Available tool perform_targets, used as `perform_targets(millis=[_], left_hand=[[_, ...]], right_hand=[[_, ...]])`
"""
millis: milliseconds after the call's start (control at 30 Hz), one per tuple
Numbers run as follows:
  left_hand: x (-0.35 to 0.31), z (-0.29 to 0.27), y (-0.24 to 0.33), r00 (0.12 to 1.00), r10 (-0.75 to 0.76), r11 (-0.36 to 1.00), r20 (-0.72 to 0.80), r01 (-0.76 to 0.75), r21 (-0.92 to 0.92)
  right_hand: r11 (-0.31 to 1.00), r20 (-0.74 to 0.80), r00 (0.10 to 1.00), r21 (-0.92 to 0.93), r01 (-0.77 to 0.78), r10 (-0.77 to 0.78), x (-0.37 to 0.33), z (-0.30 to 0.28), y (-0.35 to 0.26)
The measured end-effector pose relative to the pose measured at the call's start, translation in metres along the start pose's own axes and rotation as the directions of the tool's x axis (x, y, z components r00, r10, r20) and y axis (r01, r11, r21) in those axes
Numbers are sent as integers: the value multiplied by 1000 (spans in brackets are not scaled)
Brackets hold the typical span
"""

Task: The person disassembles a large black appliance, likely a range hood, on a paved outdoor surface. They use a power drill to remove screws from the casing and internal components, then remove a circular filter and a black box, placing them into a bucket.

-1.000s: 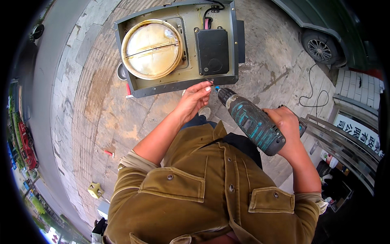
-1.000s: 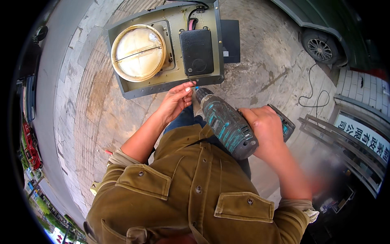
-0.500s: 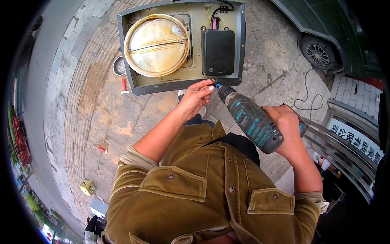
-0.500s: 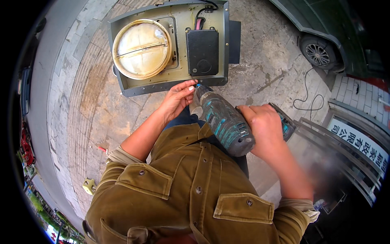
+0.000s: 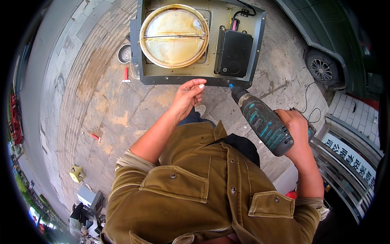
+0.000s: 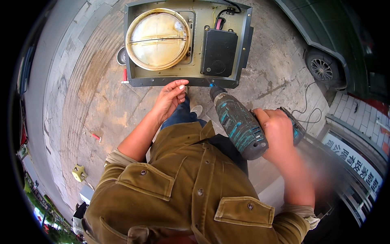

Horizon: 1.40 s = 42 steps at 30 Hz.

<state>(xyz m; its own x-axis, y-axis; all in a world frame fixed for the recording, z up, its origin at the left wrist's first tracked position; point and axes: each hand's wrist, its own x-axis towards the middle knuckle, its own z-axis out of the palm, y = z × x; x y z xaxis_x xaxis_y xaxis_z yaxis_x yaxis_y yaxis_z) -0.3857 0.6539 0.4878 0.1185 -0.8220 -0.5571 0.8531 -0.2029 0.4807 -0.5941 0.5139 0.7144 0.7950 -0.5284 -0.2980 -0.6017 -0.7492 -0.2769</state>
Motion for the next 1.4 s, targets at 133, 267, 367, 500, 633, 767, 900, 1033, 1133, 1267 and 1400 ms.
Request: perform_targets(millis=[133,267,367,500,633,767,900,1033,1133,1267,1400], left_hand=[[-6,-3,2,999,12,1000,-30,-13,-3],[-6,-4,2,999,28,1000,-32,-28,-14],[-15,-12,7,996,67,997,-63,-68,-26],[-6,-10,-1,998,65,998,-12,-65,12],[3,9,1,988,144,967,60,-153,201],[14,25,21,981,164,957,103,-183,223],[30,59,50,983,26,999,184,-33,34],[43,75,70,968,-3,996,249,24,-84],[56,85,70,966,-47,991,254,76,-108],[69,92,74,966,-44,994,257,67,-84],[79,93,86,965,-42,990,257,75,-118]], right_hand=[[999,-39,998,14,-51,51,-8,8,1],[996,-64,994,28,-82,84,-13,17,9],[992,-83,991,72,-100,106,-9,15,4],[892,-2,959,368,-263,284,-35,3,0],[971,-61,991,215,-107,123,-48,14,53],[960,-49,986,241,-146,162,-28,9,84],[957,-22,972,182,-226,234,-12,-22,68],[979,-129,992,202,11,15,39,-48,35],[978,-194,981,203,57,-17,50,-56,28],[992,-73,994,104,-73,81,63,-65,25],[987,-72,987,85,-138,144,79,-70,17]])
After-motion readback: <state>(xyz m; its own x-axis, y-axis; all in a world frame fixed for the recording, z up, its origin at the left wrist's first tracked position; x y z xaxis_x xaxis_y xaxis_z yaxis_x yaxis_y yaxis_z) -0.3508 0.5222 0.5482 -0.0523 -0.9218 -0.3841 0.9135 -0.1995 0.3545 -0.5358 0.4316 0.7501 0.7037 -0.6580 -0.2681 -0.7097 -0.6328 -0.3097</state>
